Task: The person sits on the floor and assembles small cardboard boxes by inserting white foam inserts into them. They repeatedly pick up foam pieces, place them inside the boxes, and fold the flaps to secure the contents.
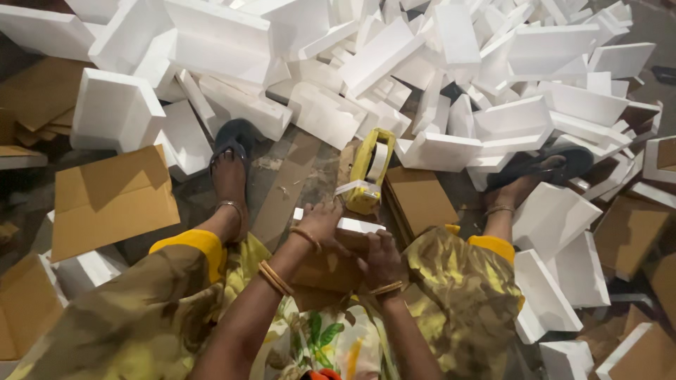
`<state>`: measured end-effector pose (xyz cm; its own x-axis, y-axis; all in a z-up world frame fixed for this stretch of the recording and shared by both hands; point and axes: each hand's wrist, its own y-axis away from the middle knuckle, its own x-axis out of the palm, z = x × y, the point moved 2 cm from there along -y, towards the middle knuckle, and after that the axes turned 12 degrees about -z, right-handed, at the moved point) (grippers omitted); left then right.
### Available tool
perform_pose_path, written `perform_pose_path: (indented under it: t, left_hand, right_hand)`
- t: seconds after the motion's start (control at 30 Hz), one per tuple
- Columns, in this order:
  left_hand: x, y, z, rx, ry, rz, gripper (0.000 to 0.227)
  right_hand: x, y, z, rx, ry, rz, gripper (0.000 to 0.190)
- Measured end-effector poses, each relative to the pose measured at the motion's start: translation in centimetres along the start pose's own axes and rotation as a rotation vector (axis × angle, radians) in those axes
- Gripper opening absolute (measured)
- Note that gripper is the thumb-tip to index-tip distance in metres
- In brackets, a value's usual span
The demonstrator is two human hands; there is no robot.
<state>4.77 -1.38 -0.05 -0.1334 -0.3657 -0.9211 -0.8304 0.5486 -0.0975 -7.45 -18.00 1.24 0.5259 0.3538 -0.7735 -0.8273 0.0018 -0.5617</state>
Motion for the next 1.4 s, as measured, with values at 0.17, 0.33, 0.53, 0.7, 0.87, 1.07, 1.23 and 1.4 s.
perform_pose_path:
  t: [0.17, 0.33, 0.53, 0.7, 0.87, 1.07, 1.23, 1.4]
  left_hand:
    - [1.6, 1.5, -0.8, -0.025, -0.157, -0.148, 0.094]
    - [0.9, 2.1, -0.6, 0.014, -0.093, -0.352, 0.082]
    - [0.2, 2.7, -0.8, 0.039, -0.023, -0.347, 0.080]
    - [0.4, 2.2, -0.6, 0.034, -0.110, -0.309, 0.080]
    - [1.2, 1.2, -0.8, 0.010, -0.169, -0.240, 0.088]
    - [0.7, 1.1, -0.8, 0.026, -0.151, -0.282, 0.090]
    - [0.9, 1.1, -1.1, -0.020, -0.157, -0.175, 0.098]
    - [1.6, 1.3, -1.6, -0.033, -0.147, -0.159, 0.090]
  right_hand:
    - [0.2, -1.0, 0.9, 0.050, 0.120, 0.067, 0.080]
    - [0.0, -2.0, 1.5, 0.000, 0.332, -0.007, 0.080]
    - [1.0, 3.7, 1.9, 0.024, -0.011, 0.191, 0.056]
    - [4.4, 6.4, 3.4, -0.076, 0.158, 0.729, 0.101]
    - [4.9, 5.4, 2.8, -0.128, 0.213, 0.775, 0.085]
    - [6.7, 6.4, 1.6, -0.177, 0.194, 0.675, 0.082]
    - [11.4, 8.2, -1.6, -0.157, 0.231, 0.637, 0.075]
    - [12.9, 8.5, -2.7, -0.132, 0.119, 0.411, 0.050]
